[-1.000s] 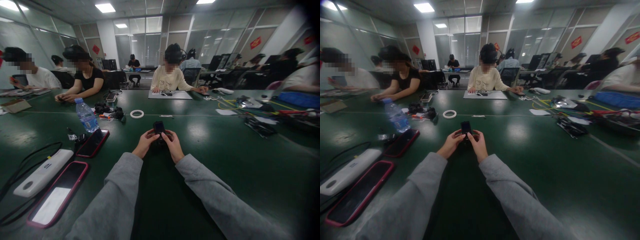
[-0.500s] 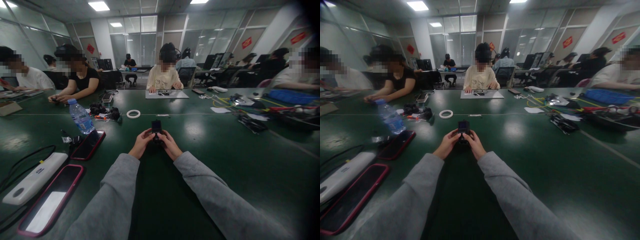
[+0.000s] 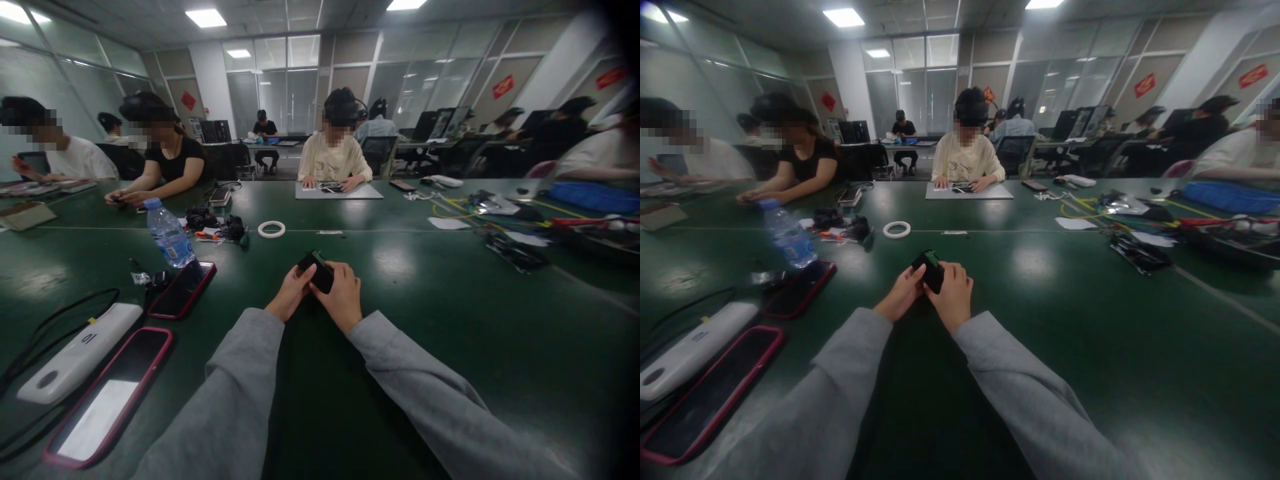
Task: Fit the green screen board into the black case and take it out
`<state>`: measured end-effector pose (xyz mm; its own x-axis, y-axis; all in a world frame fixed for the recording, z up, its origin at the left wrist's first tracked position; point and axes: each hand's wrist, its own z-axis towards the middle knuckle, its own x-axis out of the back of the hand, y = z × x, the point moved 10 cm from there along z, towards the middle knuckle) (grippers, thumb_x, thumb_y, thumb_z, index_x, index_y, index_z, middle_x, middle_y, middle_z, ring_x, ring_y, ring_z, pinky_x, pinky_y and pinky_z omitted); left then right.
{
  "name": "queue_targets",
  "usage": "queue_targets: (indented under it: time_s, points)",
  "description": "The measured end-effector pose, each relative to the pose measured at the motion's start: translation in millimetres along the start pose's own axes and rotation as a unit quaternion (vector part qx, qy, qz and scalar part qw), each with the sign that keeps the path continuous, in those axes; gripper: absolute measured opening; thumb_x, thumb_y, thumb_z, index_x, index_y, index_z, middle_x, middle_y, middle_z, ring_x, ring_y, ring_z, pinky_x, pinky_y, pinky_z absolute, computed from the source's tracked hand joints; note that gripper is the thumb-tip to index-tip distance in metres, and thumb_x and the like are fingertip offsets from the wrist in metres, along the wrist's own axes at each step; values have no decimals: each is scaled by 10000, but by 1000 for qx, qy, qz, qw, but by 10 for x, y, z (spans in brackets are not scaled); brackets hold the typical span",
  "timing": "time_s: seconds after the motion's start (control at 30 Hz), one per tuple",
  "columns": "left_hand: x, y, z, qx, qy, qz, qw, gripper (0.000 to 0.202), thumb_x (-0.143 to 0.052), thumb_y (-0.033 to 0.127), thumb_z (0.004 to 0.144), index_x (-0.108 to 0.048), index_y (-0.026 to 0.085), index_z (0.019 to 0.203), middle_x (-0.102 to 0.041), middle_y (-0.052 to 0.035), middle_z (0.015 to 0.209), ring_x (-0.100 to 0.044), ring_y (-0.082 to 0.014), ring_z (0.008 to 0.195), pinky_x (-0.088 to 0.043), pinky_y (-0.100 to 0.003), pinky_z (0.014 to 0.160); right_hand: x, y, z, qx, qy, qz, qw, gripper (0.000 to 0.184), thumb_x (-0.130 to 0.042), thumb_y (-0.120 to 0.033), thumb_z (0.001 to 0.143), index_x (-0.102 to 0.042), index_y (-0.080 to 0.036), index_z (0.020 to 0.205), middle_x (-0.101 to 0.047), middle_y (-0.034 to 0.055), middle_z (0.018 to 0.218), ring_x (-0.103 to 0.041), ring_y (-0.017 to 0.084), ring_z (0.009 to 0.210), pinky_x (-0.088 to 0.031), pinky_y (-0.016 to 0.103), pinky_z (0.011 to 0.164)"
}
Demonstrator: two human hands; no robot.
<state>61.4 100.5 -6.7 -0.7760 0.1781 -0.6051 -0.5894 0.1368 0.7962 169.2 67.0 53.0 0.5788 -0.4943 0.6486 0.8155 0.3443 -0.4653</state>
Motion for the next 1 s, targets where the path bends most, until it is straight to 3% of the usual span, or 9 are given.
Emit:
queue_targets:
  time_s: [0.13, 0.27, 0.4, 0.53, 0.6, 0.67, 0.87, 0.93, 1.0]
  points:
    - [5, 23, -3, -1, 7, -22, 1000, 375, -716, 298, 715, -619, 125, 1033, -646, -100, 1028, -597, -190, 974, -412, -333, 938, -62, -242, -75, 77, -27, 0, 997, 518, -642, -296, 766, -448, -170, 1229, -472, 120, 1149, -444, 270, 1079, -402, 436, 876]
    - [141, 15, 4, 27, 58, -51, 997, 329, -697, 308, 723, -629, 135, 994, -667, -81, 951, -617, -191, 919, -444, -334, 905, -35, -366, -105, 113, -36, 119, 986, 504, -586, -355, 827, -409, -160, 1257, -449, 124, 1179, -427, 238, 1128, -387, 413, 969]
    - [108, 30, 20, 49, 30, -96, 994, 325, -623, 348, 773, -624, 134, 1018, -666, -100, 1034, -613, -211, 980, -460, -350, 907, -109, -97, -44, -7, -43, 285, 957, 447, -484, -456, 885, -401, -155, 1206, -499, 109, 1105, -509, 186, 1019, -433, 366, 925]
    - [126, 52, 16, 49, 39, -92, 994, 312, -596, 334, 779, -632, 147, 1026, -656, -93, 1114, -600, -223, 1029, -450, -367, 929, -446, 138, -67, -161, -141, 439, 873, 520, -513, -580, 819, -433, -163, 1120, -569, 80, 1010, -567, 180, 938, -478, 346, 854]
    - [96, 35, 9, 57, 25, -75, 995, 324, -579, 342, 784, -641, 141, 1031, -647, -97, 1143, -594, -233, 1042, -445, -372, 931, -548, 133, -95, -194, -183, 484, 833, 537, -578, -571, 773, -456, -174, 1113, -583, 72, 1033, -570, 184, 981, -477, 341, 879]
    - [53, 14, 0, 65, 5, -59, 996, 354, -567, 355, 789, -639, 137, 1058, -635, -102, 1168, -589, -243, 1050, -445, -378, 925, -580, 104, -109, -202, -204, 501, 817, 557, -650, -523, 727, -465, -180, 1126, -582, 69, 1073, -568, 186, 1011, -477, 336, 897]
    - [43, 29, -2, 52, 10, -65, 996, 389, -601, 322, 773, -597, 168, 1131, -652, -89, 1122, -593, -228, 1039, -439, -370, 919, -590, 84, -111, -194, -197, 495, 824, 521, -664, -448, 724, -494, -164, 1127, -569, 95, 1144, -560, 199, 1062, -477, 345, 922]
    - [45, 45, 5, 42, 18, -70, 997, 362, -608, 316, 776, -601, 165, 1105, -661, -83, 1084, -596, -213, 1026, -430, -346, 928, -524, 103, -66, -167, -164, 475, 849, 512, -647, -433, 740, -491, -153, 1140, -574, 105, 1137, -565, 201, 1056, -477, 349, 925]
    - [43, 48, 8, 35, 28, -67, 997, 331, -616, 328, 782, -608, 174, 1074, -668, -69, 1042, -599, -197, 1008, -422, -327, 936, -379, 126, -10, -123, -111, 408, 898, 524, -631, -398, 757, -470, -150, 1190, -575, 109, 1133, -568, 206, 1049, -470, 363, 937]
